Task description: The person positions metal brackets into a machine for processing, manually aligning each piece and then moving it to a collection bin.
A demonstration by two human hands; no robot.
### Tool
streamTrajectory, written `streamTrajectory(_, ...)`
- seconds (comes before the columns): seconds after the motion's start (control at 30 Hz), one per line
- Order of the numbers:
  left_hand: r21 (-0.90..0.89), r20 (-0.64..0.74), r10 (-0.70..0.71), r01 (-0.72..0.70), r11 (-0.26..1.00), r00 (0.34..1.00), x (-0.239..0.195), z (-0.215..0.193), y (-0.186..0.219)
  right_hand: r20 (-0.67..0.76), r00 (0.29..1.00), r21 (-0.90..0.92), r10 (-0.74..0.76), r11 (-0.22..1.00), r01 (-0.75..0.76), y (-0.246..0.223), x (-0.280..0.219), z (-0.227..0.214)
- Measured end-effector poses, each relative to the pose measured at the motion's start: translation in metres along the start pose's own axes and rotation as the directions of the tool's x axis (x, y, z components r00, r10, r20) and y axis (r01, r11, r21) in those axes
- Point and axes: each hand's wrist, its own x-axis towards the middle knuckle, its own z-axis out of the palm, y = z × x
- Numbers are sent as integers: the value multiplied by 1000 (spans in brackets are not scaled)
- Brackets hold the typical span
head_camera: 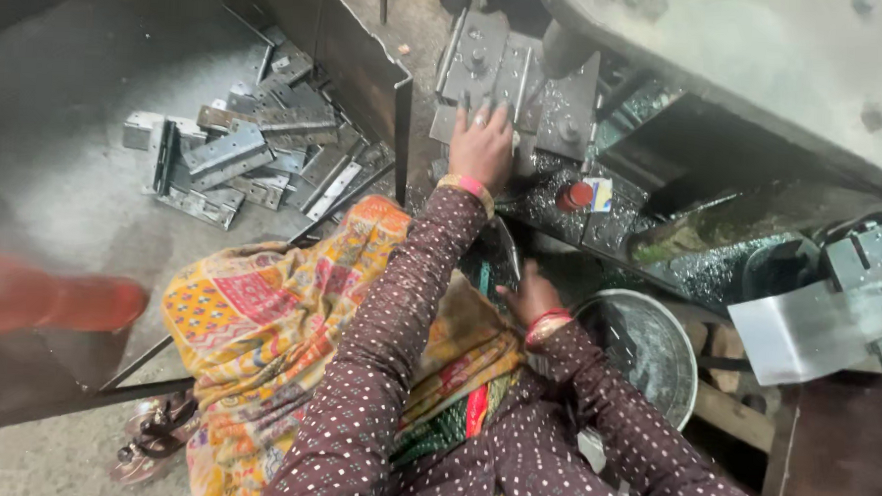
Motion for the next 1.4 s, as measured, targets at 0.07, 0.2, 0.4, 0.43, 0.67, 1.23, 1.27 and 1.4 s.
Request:
streamTrajectory(0.07, 24, 41, -3, 2, 1000, 999, 9, -2, -4, 51, 998, -44, -29, 999, 31, -8, 12, -30)
streamTrajectory(0.2, 46, 112, -21, 16, 999, 994, 43, 4, -15, 80, 995, -111, -57, 992, 66, -4, 29, -50)
streamTrajectory(0.4, -46, 124, -12, 18, 999, 992, 49, 25, -24, -173, 980, -31, -98, 995, 94, 40, 0, 59)
streamTrajectory(0.43, -92, 126, -21, 33, 995, 992, 48, 25, -27, -224, 967, -24, -125, 992, 123, 45, 6, 61)
streamTrajectory(0.67, -181, -424, -133, 60, 982, 896, -15, -53, -99, -241, 963, -63, -118, 992, 105, -8, -4, -36)
streamTrajectory(1.23, 203, 239, -301, 256, 945, 923, -79, 17, -352, -387, 885, 49, -257, 953, 298, -57, -18, -75)
streamTrajectory(1.27, 198, 222, -279, 237, 951, 934, -81, 15, -353, -401, 875, 24, -272, 951, 307, -57, -15, -75)
streamTrajectory(1.4, 195, -15, -307, 303, 933, 952, -94, -27, -315, -388, 897, 90, -214, 959, 268, -58, -18, -75)
